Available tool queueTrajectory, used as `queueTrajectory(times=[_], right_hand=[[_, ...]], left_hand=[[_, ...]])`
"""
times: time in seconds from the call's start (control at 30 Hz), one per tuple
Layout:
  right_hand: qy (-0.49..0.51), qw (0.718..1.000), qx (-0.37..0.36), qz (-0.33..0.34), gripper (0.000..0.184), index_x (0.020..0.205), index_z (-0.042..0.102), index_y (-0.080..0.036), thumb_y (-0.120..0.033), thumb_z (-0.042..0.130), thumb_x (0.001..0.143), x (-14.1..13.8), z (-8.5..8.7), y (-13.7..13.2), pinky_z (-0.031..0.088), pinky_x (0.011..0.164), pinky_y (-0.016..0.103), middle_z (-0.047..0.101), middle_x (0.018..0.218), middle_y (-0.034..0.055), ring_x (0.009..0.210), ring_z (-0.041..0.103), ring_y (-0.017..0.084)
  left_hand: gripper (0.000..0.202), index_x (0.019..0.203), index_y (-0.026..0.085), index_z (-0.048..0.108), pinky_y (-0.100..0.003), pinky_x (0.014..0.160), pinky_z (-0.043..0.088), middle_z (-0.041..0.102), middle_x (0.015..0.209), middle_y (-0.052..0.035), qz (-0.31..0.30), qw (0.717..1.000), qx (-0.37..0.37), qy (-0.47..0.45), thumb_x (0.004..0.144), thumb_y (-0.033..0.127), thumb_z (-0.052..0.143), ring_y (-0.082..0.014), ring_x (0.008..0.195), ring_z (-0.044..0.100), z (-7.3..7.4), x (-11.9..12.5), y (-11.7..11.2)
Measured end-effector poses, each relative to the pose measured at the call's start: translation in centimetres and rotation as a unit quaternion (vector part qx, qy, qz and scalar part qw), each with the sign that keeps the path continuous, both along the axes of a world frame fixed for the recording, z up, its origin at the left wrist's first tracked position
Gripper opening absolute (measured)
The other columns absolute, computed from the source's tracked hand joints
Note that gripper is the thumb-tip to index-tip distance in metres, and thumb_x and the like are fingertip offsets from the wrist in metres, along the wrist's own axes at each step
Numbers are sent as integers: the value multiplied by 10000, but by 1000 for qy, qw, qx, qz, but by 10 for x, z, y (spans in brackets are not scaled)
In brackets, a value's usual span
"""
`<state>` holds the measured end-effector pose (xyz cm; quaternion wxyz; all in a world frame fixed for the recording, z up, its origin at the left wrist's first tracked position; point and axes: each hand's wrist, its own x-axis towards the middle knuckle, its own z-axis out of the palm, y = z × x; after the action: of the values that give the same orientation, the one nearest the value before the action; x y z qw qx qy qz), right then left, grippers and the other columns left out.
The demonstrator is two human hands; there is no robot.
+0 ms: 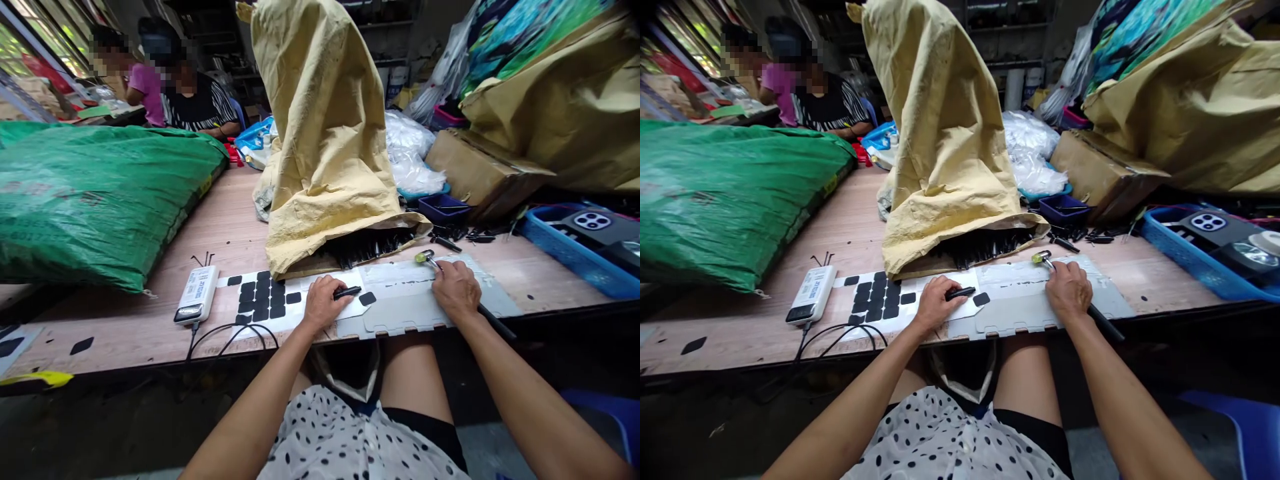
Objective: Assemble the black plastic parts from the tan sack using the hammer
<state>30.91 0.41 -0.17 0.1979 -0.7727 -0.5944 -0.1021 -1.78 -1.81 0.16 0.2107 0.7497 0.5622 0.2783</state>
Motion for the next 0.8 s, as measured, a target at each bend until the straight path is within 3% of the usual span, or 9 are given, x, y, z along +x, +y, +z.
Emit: queueTrajectory(times=[0.1,0.17,0.23,0.3,0.43,0.6,0.8], right_hand=[[84,992,80,42,313,1163,698,-181,-289,486,959,-24,17,-11,446,808,373,654,1024,114,955,584,257],[164,970,120,131,310,1174,687,-184,-300,483,971,-50,29,-23,487,851,371,682,1039,107,970,622,247],[232,936,116,239,303,1206,669,-205,-303,481,990,-79,37,-37,507,906,363,697,1101,96,1013,646,230],[259,913,94,301,299,1230,661,-219,-293,484,1001,-104,39,-50,514,911,353,699,1085,83,997,657,214],[258,909,59,324,299,1240,662,-227,-279,470,1017,-129,32,-62,520,867,344,691,1010,66,951,657,204],[239,910,77,329,318,1278,649,-215,-263,465,1023,-136,28,-66,513,891,338,679,999,66,955,646,200],[176,934,14,310,330,1265,674,-234,-249,460,1015,-138,23,-70,513,829,317,673,956,55,925,648,206]], left_hand=[[158,936,247,721,-338,825,425,666,902,-14,5,1000,-3,-14,815,331,779,-214,917,577,1,1,2],[180,956,242,720,-333,818,423,663,883,-11,10,1000,-1,-25,808,321,783,-209,901,576,1,0,1],[192,972,238,718,-327,806,421,659,868,-9,10,999,7,-33,806,309,782,-205,884,574,1,0,-1],[176,970,242,726,-324,802,420,658,870,-10,4,999,16,-39,811,300,775,-203,880,573,0,0,-2],[158,973,250,752,-328,814,421,652,874,-14,4,999,15,-43,819,286,766,-202,886,576,-1,-1,-2],[173,991,247,758,-339,837,418,651,895,-16,6,999,-5,-34,824,290,770,-207,922,579,-1,-1,0],[153,963,249,764,-342,847,414,659,899,-11,17,999,-9,-36,813,269,780,-207,942,588,1,0,-1]])
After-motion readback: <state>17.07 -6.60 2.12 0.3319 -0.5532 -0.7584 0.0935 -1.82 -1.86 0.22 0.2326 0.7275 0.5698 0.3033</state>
